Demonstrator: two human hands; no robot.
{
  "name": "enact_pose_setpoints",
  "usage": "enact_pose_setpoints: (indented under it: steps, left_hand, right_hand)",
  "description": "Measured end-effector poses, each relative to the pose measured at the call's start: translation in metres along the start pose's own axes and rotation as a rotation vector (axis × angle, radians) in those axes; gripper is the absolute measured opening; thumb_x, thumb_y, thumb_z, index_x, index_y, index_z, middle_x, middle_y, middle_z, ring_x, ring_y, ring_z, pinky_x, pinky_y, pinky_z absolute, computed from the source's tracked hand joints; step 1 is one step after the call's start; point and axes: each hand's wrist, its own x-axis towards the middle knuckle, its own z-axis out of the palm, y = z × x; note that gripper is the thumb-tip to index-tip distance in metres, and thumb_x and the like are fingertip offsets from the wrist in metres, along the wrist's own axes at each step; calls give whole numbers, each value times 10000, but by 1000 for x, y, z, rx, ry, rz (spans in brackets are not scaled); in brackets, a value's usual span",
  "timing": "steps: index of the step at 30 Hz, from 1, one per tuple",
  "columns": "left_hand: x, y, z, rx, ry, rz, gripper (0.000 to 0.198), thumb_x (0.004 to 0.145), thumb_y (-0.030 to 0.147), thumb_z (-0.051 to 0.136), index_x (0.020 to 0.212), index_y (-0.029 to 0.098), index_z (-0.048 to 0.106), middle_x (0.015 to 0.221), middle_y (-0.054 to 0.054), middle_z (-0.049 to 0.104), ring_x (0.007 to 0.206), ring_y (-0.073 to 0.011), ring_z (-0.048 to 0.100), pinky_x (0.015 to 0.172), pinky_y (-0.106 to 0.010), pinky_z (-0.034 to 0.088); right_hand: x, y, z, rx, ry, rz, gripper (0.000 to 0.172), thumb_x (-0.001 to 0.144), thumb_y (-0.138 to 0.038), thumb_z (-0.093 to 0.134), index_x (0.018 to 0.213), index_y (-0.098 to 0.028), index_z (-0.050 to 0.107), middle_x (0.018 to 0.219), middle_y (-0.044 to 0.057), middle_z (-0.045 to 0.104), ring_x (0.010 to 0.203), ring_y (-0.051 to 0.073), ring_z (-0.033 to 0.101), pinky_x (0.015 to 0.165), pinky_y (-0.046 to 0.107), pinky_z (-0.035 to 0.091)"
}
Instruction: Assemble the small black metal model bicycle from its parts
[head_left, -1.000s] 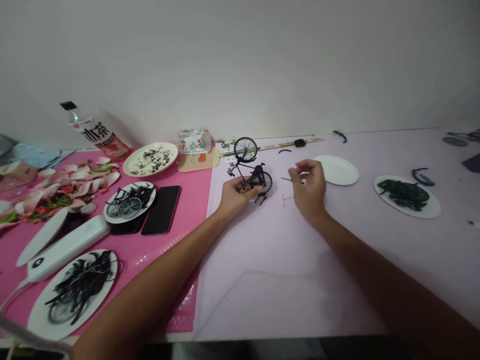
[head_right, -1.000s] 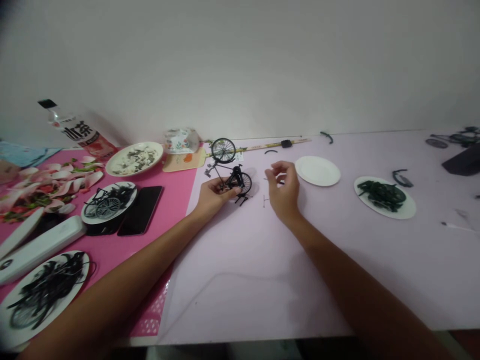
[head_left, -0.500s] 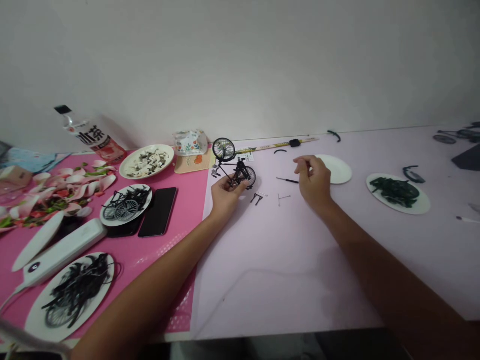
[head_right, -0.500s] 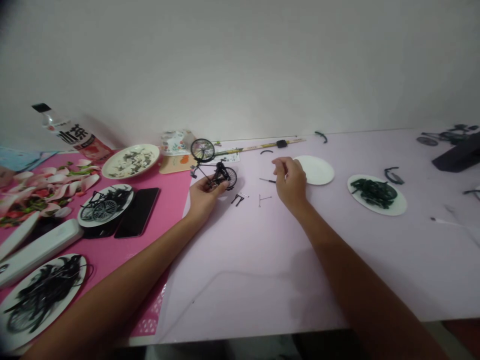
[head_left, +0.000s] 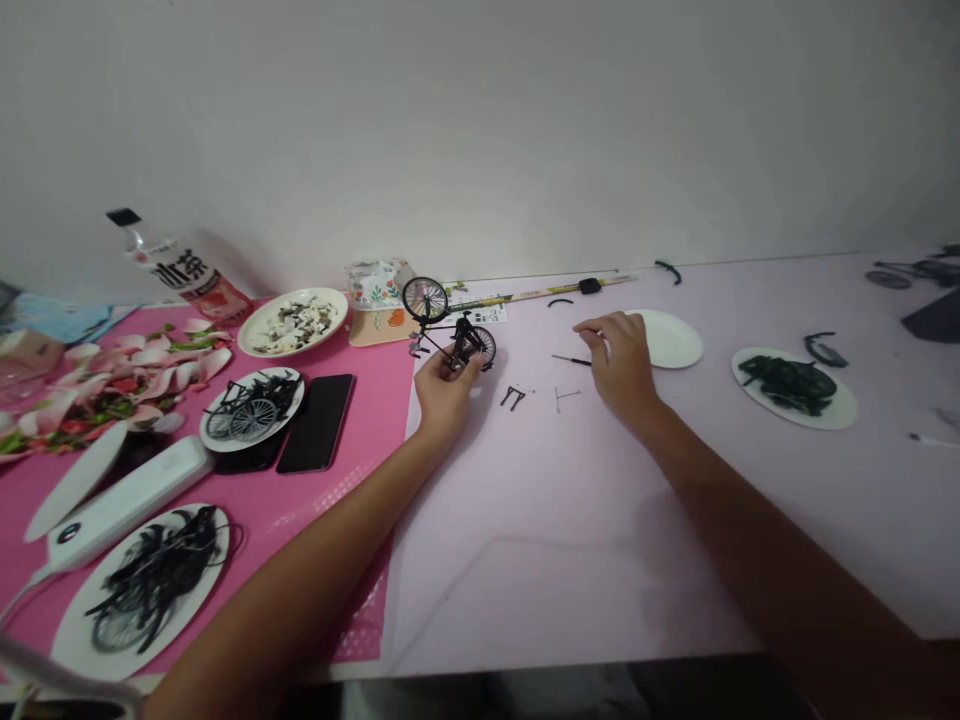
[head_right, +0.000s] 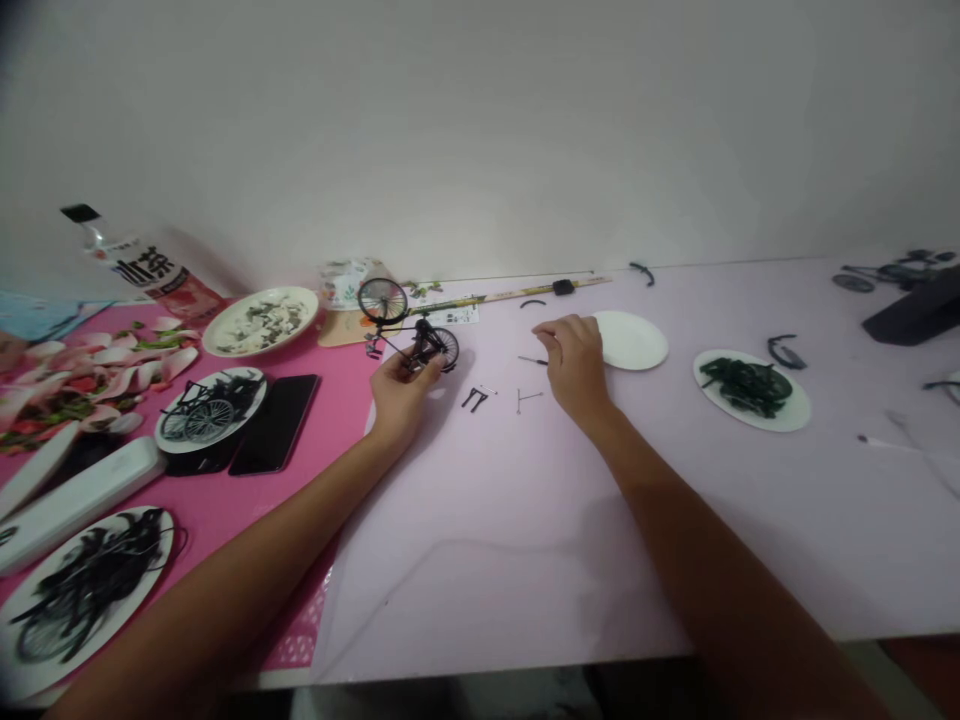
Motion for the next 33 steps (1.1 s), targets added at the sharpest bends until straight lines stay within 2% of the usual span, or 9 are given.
enact_pose_setpoints:
  steps: [3, 7, 11, 15, 19, 22, 26, 30, 33]
  left_hand:
    - [-1, 1, 0, 6, -1, -8, 551, 665, 388, 948, 1108, 111, 770, 1034, -148, 823, 915, -241, 778, 822, -338, 609]
    - [-2, 3, 1, 25, -15, -12, 527, 666, 366, 947, 1096, 113, 777, 1043, -147, 824, 923, -246, 776, 805, -336, 613]
    - [-4, 5, 3, 47, -50, -8, 518, 674, 354, 938, 1103, 109, 784, 1062, -149, 826, 892, -226, 767, 820, -334, 607]
    - [-6, 7, 5, 61, -93, -12, 510, 662, 342, 940, 1095, 115, 793, 1062, -138, 826, 880, -210, 758, 828, -321, 600]
    - [-7, 8, 6, 93, -139, -13, 492, 672, 340, 929, 1091, 121, 796, 998, -110, 822, 814, -181, 733, 781, -296, 591]
    - [-6, 6, 5, 114, -155, -16, 484, 665, 339, 928, 1076, 121, 794, 918, -81, 805, 717, -144, 679, 705, -268, 562]
    - [-5, 3, 4, 75, -202, -27, 506, 648, 336, 934, 1077, 118, 777, 866, -57, 780, 671, -119, 631, 673, -254, 545]
    - [-6, 3, 4, 57, -255, -34, 524, 643, 329, 940, 1091, 117, 772, 779, -21, 736, 601, -87, 548, 608, -230, 503]
    - [-8, 4, 4, 40, -329, -72, 586, 641, 349, 960, 1146, 117, 771, 702, 11, 690, 567, -83, 524, 599, -235, 508]
  right_hand:
    - [2, 7, -2, -126, -112, 24, 313, 1084, -326, 487, 1032, -240, 784, 1026, 111, 737, 1046, 329, 558, 937, 518, 461]
    - [-2, 15, -2, -379, -394, 68, 286, 1074, -362, 552, 978, -255, 800, 1009, 115, 762, 1052, 350, 546, 831, 452, 417]
    - [-8, 22, 2, -500, -459, 96, 201, 1038, -331, 635, 971, -229, 795, 1026, 131, 743, 982, 302, 543, 733, 381, 343]
    - [-11, 22, 6, -469, -430, 103, 220, 1035, -257, 604, 884, -227, 762, 957, 119, 715, 947, 290, 523, 701, 380, 322]
    - [-10, 13, 6, -399, -385, 148, 152, 1008, -213, 621, 884, -207, 710, 932, 116, 720, 936, 303, 553, 704, 386, 361]
    - [-10, 4, 7, -252, -275, 155, 87, 995, -210, 624, 947, -214, 697, 895, 103, 721, 934, 308, 594, 727, 403, 430]
    - [-8, -12, 6, -56, -84, 53, 73, 991, -212, 619, 981, -223, 690, 955, 94, 730, 961, 292, 621, 825, 439, 522]
    - [-6, -30, 2, 129, 111, -41, 129, 1023, -353, 669, 969, -241, 700, 937, 73, 731, 909, 261, 656, 769, 414, 569]
    - [-9, -47, 0, 272, 181, -81, 164, 1047, -401, 662, 985, -252, 695, 960, 62, 769, 916, 240, 713, 791, 404, 607]
